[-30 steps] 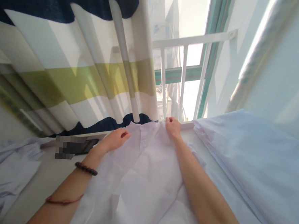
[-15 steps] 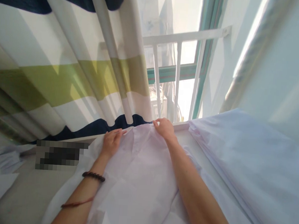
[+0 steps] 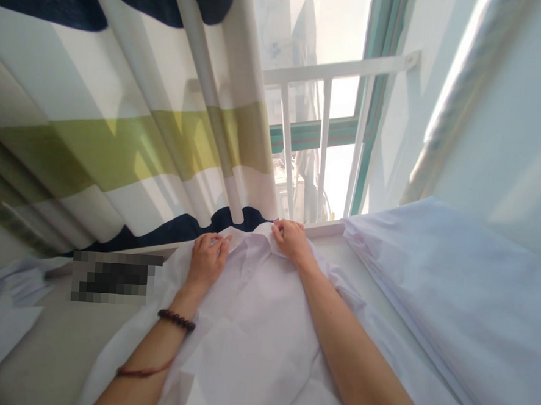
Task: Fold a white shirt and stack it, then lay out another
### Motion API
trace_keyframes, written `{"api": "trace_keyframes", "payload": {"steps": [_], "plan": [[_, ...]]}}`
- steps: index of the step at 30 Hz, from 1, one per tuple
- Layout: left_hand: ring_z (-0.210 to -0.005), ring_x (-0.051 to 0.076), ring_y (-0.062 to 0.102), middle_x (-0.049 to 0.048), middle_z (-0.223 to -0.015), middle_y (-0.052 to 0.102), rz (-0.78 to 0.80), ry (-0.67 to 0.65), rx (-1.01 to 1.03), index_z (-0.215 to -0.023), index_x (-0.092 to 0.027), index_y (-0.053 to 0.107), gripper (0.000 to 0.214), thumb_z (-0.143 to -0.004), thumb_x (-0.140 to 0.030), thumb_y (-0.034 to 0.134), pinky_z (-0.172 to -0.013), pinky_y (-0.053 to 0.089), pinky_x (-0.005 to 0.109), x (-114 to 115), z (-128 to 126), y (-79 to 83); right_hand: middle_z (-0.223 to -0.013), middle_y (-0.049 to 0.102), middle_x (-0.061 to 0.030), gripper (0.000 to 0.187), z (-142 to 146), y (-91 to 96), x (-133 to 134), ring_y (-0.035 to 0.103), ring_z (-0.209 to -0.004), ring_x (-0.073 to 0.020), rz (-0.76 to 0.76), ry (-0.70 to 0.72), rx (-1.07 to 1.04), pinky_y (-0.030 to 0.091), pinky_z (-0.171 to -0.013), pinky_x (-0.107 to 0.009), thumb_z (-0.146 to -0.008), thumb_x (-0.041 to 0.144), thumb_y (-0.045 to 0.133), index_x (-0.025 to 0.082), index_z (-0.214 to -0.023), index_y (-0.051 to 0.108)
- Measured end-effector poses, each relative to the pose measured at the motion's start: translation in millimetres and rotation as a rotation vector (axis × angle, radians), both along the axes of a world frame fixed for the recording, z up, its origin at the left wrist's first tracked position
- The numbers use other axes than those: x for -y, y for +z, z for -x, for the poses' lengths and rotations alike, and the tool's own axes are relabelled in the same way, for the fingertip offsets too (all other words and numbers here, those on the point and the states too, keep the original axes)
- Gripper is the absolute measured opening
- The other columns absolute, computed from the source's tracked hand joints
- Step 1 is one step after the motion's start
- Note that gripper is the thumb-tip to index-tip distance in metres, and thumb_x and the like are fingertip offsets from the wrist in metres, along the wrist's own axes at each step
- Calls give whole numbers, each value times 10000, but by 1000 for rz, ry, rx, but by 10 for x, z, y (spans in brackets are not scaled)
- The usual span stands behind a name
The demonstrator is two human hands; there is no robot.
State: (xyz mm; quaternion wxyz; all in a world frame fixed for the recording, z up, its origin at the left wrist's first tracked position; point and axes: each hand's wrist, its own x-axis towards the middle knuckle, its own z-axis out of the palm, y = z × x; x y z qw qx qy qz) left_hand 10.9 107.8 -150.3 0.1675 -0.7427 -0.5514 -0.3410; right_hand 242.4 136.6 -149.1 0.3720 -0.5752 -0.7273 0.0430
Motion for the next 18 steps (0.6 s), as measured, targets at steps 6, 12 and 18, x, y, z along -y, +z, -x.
{"api": "trace_keyframes", "payload": {"steps": [6, 12, 18], "plan": [[-1203, 292, 518, 139, -1163, 654, 53, -69, -56, -999, -142, 658, 301, -941, -301, 409, -1067, 355, 460, -8, -64, 59, -885, 730, -60, 274, 37, 99, -59, 626, -907, -208, 63, -76, -17, 371, -905, -328, -908, 363, 505, 209, -782, 693], [-1092, 264, 596, 111, -958, 716, 56, -43, -129, -891, -175, 668, 251, -916, -239, 427, -1065, 342, 446, 57, -112, 142, -1107, 679, -125, 441, 69, 178, -64, 565, -1084, -286, 128, -188, -42, 356, -936, -420, -916, 453, 456, 225, -1271, 584], [-1138, 305, 552, 117, -914, 720, 143, -52, -55, -1014, -169, 647, 250, -905, -293, 460, -963, 411, 468, 35, -85, 100, -1023, 701, -132, 337, 140, 189, -31, 533, -1148, -322, 203, -154, -53, 229, -1042, -519, -905, 418, 478, 206, -1053, 694]]}}
